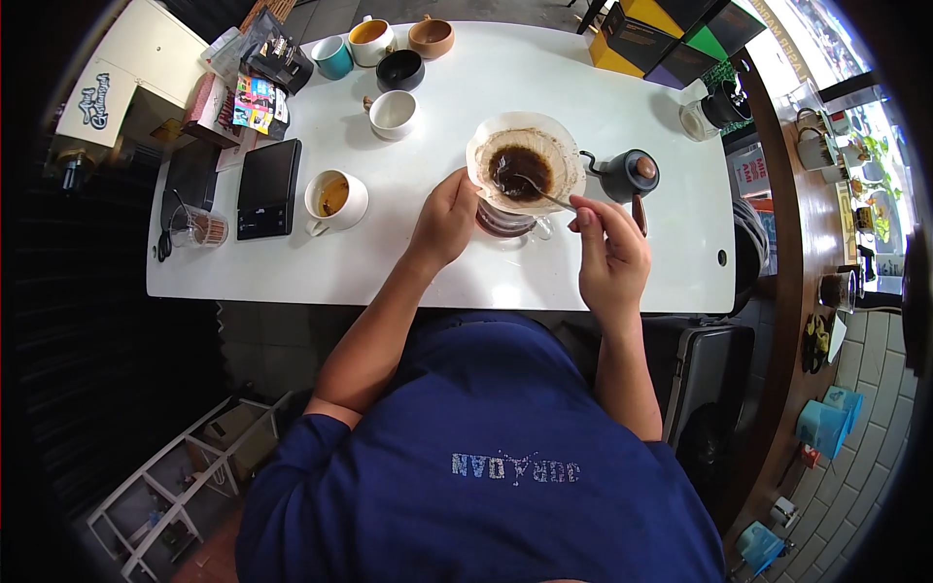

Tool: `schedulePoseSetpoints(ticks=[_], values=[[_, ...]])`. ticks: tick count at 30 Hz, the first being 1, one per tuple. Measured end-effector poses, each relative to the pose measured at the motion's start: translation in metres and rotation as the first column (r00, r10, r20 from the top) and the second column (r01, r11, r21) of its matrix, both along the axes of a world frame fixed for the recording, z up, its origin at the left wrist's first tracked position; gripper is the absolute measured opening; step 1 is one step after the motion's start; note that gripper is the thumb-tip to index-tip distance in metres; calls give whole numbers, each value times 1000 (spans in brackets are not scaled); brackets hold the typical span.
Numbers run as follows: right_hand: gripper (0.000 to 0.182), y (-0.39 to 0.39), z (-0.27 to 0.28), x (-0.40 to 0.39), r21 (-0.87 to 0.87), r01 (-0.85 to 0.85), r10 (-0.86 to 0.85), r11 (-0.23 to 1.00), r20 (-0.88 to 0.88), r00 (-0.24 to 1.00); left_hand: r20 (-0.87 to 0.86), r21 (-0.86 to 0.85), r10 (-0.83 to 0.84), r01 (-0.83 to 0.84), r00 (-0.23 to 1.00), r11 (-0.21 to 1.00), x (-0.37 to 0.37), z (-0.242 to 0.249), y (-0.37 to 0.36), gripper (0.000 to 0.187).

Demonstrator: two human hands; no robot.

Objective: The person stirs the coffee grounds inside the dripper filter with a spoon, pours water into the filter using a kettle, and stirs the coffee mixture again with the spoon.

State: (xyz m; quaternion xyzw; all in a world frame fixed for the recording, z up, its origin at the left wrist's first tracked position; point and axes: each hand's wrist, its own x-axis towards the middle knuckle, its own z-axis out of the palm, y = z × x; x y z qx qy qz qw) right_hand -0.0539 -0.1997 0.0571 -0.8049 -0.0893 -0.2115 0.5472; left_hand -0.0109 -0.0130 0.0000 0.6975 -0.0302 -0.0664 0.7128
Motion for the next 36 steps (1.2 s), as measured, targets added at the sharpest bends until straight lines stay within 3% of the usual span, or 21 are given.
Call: schedulePoseSetpoints(ticks=[2, 9, 13, 16, 18, 21, 25, 28, 31, 36], values=[[11, 3, -1, 2, -109, 8, -2, 994, 54, 999, -7, -6, 5, -5, 1000, 1000, 0, -1, -1, 29], [12, -4, 1, 10, -83, 54, -39, 995, 173, 984, 12, 4, 4, -5, 1000, 1000, 0, -3, 0, 28], [11, -3, 0, 13, -106, 66, -47, 992, 168, 985, 8, -25, 17, -17, 1000, 1000, -1, 2, -2, 27], [13, 0, -5, 9, -83, 55, -50, 995, 59, 997, 3, -18, 12, -12, 1000, 1000, 0, 0, -2, 27], [18, 3, -7, 6, 281, 103, -44, 954, -207, 977, 10, 28, -5, 4, 1000, 1000, 1, -4, 2, 31], [22, -3, -16, 7, 380, 128, -40, 916, -230, 972, 19, 43, -11, 10, 1000, 999, 0, 0, 0, 30], [20, -2, -11, 4, 383, 114, -53, 917, -165, 985, -10, 27, -10, 10, 1000, 1000, -1, 4, 0, 26], [16, -2, -10, 3, 320, 52, -26, 946, -85, 996, 10, 3, -8, 8, 1000, 1000, 0, -1, 0, 26], [10, -3, -10, 6, -8, 0, 0, 1000, 54, 999, 31, 19, 17, -18, 999, 1000, -1, 1, -2, 27], [10, 0, -8, 7, -92, 46, -32, 995, 148, 988, -24, 23, 2, -2, 1000, 1000, 0, -1, 0, 27]])
